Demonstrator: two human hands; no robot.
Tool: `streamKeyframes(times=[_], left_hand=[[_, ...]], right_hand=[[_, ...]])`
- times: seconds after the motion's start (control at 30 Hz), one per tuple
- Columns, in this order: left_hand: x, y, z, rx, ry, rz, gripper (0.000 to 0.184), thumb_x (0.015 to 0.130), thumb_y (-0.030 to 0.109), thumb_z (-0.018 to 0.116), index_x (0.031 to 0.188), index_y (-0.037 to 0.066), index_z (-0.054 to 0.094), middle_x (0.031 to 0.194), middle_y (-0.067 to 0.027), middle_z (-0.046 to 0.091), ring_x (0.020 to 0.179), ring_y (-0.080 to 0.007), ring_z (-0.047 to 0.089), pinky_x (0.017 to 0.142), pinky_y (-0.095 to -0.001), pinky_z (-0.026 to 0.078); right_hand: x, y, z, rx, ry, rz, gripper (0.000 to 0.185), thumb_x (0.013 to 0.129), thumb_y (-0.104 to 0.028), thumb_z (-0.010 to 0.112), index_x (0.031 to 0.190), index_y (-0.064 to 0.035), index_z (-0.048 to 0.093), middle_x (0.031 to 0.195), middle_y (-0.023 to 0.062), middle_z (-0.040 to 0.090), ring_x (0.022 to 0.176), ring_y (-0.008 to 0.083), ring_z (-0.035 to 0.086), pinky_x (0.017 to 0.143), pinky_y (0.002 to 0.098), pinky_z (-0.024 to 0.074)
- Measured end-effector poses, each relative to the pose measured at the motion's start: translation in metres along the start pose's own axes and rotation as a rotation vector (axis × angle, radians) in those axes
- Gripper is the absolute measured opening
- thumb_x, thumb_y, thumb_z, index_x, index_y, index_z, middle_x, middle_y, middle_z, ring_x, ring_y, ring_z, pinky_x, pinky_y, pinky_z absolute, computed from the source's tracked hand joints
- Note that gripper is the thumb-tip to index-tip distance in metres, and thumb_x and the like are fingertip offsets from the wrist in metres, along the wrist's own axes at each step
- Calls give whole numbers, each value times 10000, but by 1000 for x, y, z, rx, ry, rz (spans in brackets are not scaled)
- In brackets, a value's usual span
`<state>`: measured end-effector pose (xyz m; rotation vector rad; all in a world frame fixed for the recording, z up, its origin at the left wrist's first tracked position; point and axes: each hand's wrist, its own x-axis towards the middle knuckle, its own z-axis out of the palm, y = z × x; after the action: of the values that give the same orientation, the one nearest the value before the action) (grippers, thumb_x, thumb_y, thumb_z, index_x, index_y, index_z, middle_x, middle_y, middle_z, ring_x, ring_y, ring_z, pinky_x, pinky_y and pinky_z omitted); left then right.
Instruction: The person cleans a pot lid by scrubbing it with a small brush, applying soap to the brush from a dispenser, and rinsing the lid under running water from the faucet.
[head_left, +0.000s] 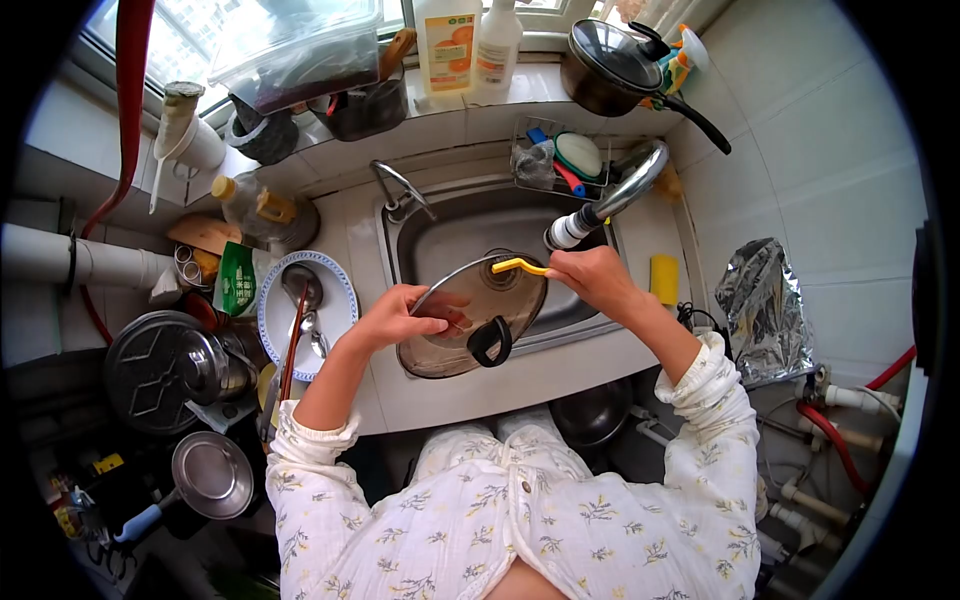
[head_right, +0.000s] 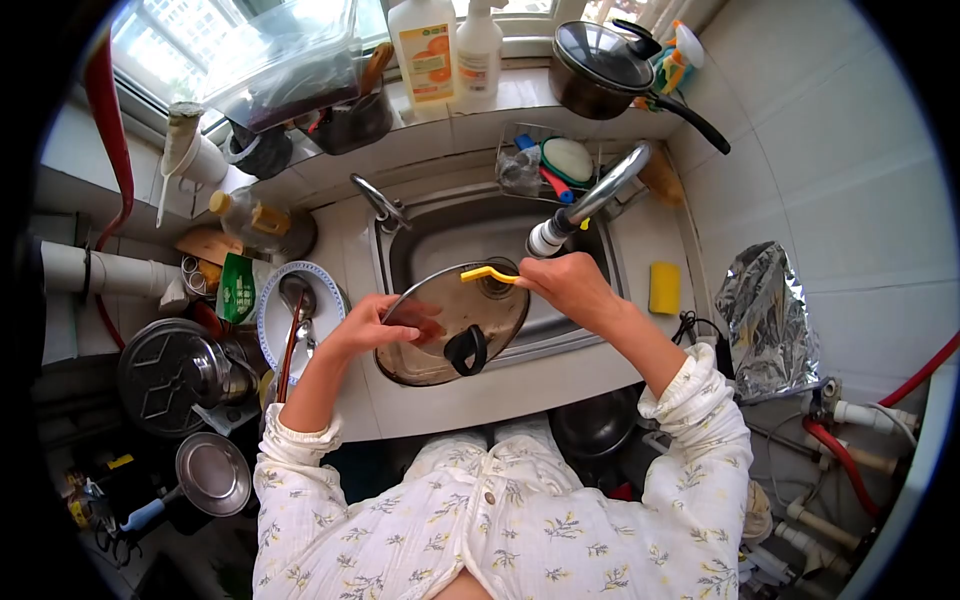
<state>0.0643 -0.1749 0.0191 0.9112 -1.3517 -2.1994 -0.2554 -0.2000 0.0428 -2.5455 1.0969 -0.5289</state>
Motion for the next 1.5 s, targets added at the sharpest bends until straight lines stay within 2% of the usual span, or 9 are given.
streamKeyframes(times=[0.27, 0.37, 0.57, 0.73, 0.83, 1.03, 1.13, 1.23, 1.5], left_hand=[[17, 3, 8, 49, 26, -36, 432, 798, -21, 614, 1223, -56, 543, 1044, -150, 673, 975, -176, 641, 899, -302, 497], [16, 5, 9, 67, 10, -25, 430, 798, -12, 619, 1220, -52, 550, 1044, -146, 675, 982, -170, 639, 903, -300, 491], [-2, -4, 8, 28, -20, 37, 422, 807, 8, 626, 1218, -53, 558, 1057, -154, 670, 991, -183, 639, 908, -302, 485], [-25, -16, 7, -77, 149, 143, 429, 795, 41, 645, 1204, -57, 564, 1062, -202, 659, 963, -251, 657, 866, -356, 519], [-33, -17, 6, -130, 205, 191, 437, 787, 51, 644, 1205, -50, 564, 1070, -224, 651, 948, -294, 666, 845, -380, 532], [-37, -45, 13, -222, 351, 231, 453, 781, 70, 651, 1218, -15, 564, 1100, -231, 638, 964, -313, 661, 850, -397, 530], [-36, -53, 26, -319, 383, 236, 447, 799, 57, 647, 1229, -22, 552, 1111, -212, 639, 992, -286, 652, 888, -380, 513], [-39, -57, 32, -313, 367, 229, 451, 801, 39, 655, 1237, -17, 553, 1123, -192, 640, 1009, -258, 645, 912, -363, 499], [-45, -48, 28, -240, 339, 220, 451, 789, 10, 653, 1231, -5, 568, 1128, -192, 637, 1020, -262, 639, 923, -366, 493]], right_hand=[[30, -38, 7, -16, -86, -188, 256, 855, -242, 611, 742, -81, 446, 592, 87, 529, 548, 268, 583, 468, 347, 436], [29, -37, -1, -37, -115, -155, 255, 850, -231, 617, 744, -75, 446, 602, 95, 531, 561, 277, 582, 482, 357, 435], [-4, -9, -4, 97, -13, 74, 220, 851, -216, 624, 774, -67, 482, 627, 121, 529, 597, 323, 557, 503, 376, 419], [-43, 22, 17, 158, 54, 323, 207, 906, -232, 564, 795, -67, 509, 641, 146, 513, 613, 367, 527, 525, 396, 401], [-60, 22, 33, 346, 121, 399, 213, 920, -225, 548, 789, -58, 530, 626, 151, 479, 565, 337, 502, 510, 356, 389], [-102, 4, 100, 707, 226, 716, 283, 953, -235, 505, 749, -40, 509, 545, 28, 403, 504, 101, 419, 490, 259, 346], [-109, -12, 125, 817, 361, 790, 293, 962, -231, 483, 738, -43, 502, 542, -14, 394, 510, 64, 399, 482, 244, 331], [-98, -16, 122, 794, 372, 849, 299, 966, -227, 468, 736, -38, 500, 547, -4, 401, 505, 71, 393, 478, 247, 324], [-50, -16, 93, 694, 442, 669, 252, 962, -176, 489, 757, -29, 503, 573, 9, 411, 521, 70, 389, 481, 251, 320]])
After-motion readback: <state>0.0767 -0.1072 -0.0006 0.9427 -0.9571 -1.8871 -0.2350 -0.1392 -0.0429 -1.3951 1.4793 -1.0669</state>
